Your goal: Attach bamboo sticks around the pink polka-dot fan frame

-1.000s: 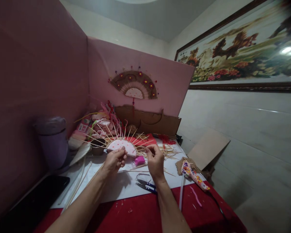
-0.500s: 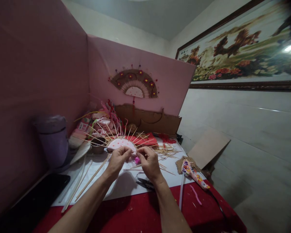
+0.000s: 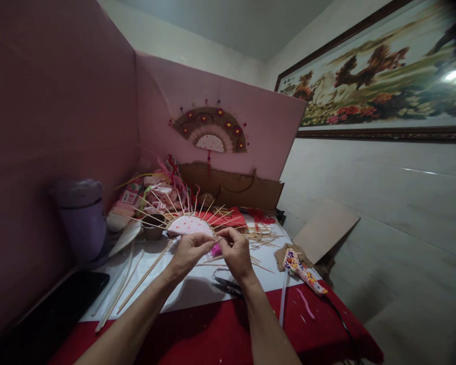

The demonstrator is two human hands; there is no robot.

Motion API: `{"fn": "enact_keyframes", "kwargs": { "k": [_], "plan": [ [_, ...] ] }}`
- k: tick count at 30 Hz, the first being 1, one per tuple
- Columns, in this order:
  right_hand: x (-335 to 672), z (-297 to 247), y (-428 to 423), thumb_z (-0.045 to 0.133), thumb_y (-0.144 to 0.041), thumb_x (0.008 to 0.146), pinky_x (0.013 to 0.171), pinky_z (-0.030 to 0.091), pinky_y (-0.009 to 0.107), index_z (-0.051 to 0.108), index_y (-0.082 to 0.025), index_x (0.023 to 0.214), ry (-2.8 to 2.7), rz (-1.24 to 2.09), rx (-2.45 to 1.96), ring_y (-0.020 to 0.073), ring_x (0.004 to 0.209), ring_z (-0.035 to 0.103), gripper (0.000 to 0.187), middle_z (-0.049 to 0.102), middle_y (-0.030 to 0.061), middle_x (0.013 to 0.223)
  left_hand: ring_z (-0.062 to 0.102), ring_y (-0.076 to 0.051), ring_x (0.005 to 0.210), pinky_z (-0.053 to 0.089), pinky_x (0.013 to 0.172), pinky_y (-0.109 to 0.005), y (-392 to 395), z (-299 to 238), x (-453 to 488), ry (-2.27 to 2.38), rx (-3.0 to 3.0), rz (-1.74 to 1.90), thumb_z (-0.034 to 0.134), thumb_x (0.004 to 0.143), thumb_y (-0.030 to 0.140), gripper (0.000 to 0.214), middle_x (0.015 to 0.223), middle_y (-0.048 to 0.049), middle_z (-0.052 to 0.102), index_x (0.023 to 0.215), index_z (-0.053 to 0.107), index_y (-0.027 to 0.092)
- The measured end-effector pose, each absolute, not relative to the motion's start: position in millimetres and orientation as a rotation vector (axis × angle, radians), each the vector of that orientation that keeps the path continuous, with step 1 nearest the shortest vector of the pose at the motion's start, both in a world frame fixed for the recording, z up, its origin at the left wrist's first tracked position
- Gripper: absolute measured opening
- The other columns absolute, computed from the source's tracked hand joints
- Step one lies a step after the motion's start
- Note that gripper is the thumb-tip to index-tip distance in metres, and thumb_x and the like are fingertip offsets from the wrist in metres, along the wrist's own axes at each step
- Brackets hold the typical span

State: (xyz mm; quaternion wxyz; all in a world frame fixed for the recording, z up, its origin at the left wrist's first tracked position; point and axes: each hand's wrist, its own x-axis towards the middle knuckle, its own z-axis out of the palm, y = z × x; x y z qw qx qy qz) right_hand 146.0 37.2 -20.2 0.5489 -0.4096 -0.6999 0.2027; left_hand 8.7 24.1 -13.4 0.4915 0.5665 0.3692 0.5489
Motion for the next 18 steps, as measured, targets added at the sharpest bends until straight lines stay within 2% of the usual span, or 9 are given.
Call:
{"fn": "enact_keyframes", "kwargs": {
  "k": [4, 6, 8, 12, 18],
  "plan": [
    [146, -18, 37, 0.044, -0.009, 0.068, 0.068, 0.045, 0.028, 0.059, -0.017, 0.083, -1.677, 0.381, -0.923, 0.0154, 0.073, 0.055, 0.022, 0.060, 0.0024, 0.079, 0.027, -0.005, 0.044, 0.020, 0.042, -0.019, 23, -15, 8, 0.916, 1.390, 1.304, 0.063, 0.070, 0.040, 0.029, 0.047, 0.0064, 0.038, 0.062, 0.060, 0.012],
    [146, -15, 33, 0.045, -0.006, 0.066, 0.078, 0.043, 0.032, 0.058, -0.017, 0.091, -1.692, 0.226, -0.876, 0.0180, 0.087, 0.053, 0.030, 0.057, 0.0049, 0.091, 0.024, -0.005, 0.043, 0.017, 0.041, -0.020, 23, -16, 7, 0.913, 1.389, 1.303, 0.061, 0.072, 0.041, 0.031, 0.047, 0.0072, 0.036, 0.065, 0.059, 0.012],
    [145, -13, 28, 0.048, -0.007, 0.068, 0.085, 0.039, 0.037, 0.057, -0.018, 0.092, -1.674, 0.069, -0.851, 0.0204, 0.095, 0.049, 0.028, 0.055, 0.0062, 0.096, 0.023, -0.005, 0.043, 0.016, 0.041, -0.020, 24, -16, 7, 0.917, 1.381, 1.313, 0.060, 0.072, 0.042, 0.031, 0.048, 0.0074, 0.036, 0.066, 0.059, 0.012],
    [145, -16, 23, 0.051, -0.012, 0.076, 0.076, 0.039, 0.034, 0.056, -0.018, 0.080, -1.684, -0.037, -0.857, 0.0190, 0.081, 0.049, 0.009, 0.054, 0.0034, 0.079, 0.023, -0.004, 0.042, 0.016, 0.040, -0.020, 24, -15, 8, 0.925, 1.350, 1.344, 0.061, 0.071, 0.042, 0.031, 0.047, 0.0076, 0.035, 0.063, 0.056, 0.012],
    [142, -19, 25, 0.048, -0.011, 0.080, 0.068, 0.039, 0.028, 0.059, -0.017, 0.084, -1.809, 0.068, -0.911, 0.0160, 0.075, 0.051, 0.013, 0.058, 0.0041, 0.081, 0.026, -0.005, 0.043, 0.017, 0.041, -0.020, 22, -12, 9, 0.900, 1.333, 1.391, 0.062, 0.070, 0.040, 0.029, 0.048, 0.0068, 0.038, 0.066, 0.058, 0.012]
  ]
}}
